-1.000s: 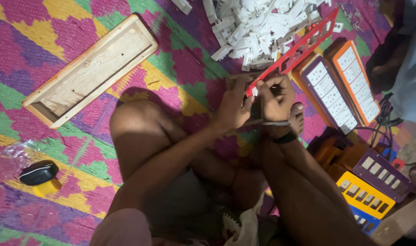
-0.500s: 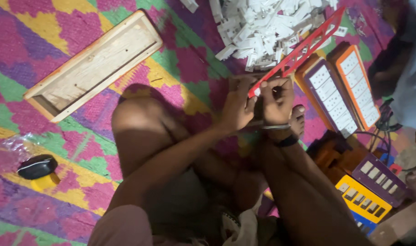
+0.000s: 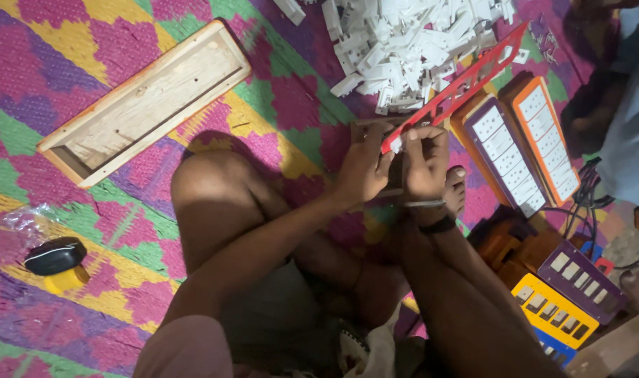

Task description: The person sits on a colorful mat and assembles white plastic electrical sockets into purple and red plastic frames. They pick up sockets from a pile, place them into the frame slots, and secure them using small metal fasteners from a wooden box.

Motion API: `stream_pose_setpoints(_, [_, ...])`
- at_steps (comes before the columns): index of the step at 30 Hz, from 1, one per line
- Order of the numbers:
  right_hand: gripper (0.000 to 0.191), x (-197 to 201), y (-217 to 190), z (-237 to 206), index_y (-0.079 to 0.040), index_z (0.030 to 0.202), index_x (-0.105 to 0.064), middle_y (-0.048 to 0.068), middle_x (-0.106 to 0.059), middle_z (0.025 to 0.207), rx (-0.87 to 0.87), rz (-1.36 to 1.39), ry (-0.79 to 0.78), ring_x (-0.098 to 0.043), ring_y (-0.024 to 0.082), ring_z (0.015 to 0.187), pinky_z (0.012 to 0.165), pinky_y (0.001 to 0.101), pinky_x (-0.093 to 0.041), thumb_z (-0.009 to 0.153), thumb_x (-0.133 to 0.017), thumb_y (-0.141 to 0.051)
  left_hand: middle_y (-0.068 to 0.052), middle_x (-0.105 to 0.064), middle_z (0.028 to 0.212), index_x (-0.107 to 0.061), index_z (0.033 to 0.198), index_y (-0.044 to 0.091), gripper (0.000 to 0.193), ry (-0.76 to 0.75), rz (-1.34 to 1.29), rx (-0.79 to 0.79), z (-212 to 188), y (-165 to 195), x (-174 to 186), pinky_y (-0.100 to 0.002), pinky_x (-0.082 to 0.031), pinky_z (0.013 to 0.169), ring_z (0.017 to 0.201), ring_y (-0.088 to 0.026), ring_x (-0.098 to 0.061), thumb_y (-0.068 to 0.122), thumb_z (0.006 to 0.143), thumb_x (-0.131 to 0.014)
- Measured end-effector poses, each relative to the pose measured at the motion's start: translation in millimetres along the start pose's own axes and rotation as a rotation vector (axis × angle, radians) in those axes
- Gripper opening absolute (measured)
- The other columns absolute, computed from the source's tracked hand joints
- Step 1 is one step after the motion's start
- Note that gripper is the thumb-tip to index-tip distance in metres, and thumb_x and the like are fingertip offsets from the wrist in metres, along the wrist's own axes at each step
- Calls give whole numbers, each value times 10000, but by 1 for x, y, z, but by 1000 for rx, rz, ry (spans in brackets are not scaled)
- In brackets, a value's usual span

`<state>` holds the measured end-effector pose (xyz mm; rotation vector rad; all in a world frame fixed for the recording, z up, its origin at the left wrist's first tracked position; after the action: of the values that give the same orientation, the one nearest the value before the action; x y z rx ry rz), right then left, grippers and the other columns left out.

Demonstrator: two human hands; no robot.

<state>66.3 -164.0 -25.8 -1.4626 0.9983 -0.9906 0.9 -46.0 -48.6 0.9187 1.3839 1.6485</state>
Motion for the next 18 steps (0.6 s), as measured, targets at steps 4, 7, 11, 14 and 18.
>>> stream_pose_setpoints(4, [259,-1,3,2,-54,1090,-509,23,-574,1023,84,-69,-70,-567,101,962,880,255,-492,988,-692,97,-240,-670,870,-439,1332,38,453,-34,-58,108,1,-3,-2,-501,-525,636,792,-445,-697,-22,917,-611])
stream_pose_setpoints(7, [241,0,3,1,-58,1061,-512,40,-631,995,49,-1,-84,-616,112,931,872,257,-519,965,-670,97,-229,-680,870,-435,1339,39,430,-67,-103,122,0,-2,0,-484,-536,632,792,-425,-716,-20,945,-595])
stream_pose_setpoints(11, [198,3,0,1,-46,1071,-530,38,-624,978,75,-79,-2,-589,104,896,837,249,-497,1005,-659,89,-256,-663,874,-454,1336,45,419,-100,-84,42,-4,2,1,-499,-505,632,805,-448,-693,-28,958,-620])
stream_pose_setpoints(14, [154,5,0,3,-41,1040,-545,31,-618,910,60,-117,85,-559,96,817,777,240,-471,1040,-659,63,-230,-658,810,-443,1334,46,437,-77,-107,127,-5,0,-1,-486,-515,612,765,-429,-703,-12,942,-628])
stream_pose_setpoints(18, [194,2,1,4,-51,1029,-531,2,-596,920,86,-53,48,-539,75,837,779,221,-460,995,-688,57,-243,-648,831,-435,1343,40,460,-52,-69,86,-3,-2,-2,-491,-511,618,766,-441,-687,-17,932,-634])
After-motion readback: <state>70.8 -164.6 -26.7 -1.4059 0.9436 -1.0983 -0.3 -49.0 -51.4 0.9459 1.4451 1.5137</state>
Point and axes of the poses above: each hand's wrist, its own z-axis towards the middle knuckle, its own x-axis out of the back of the hand, y = z × x, the point moved 2 cm from there along z, towards the middle knuckle
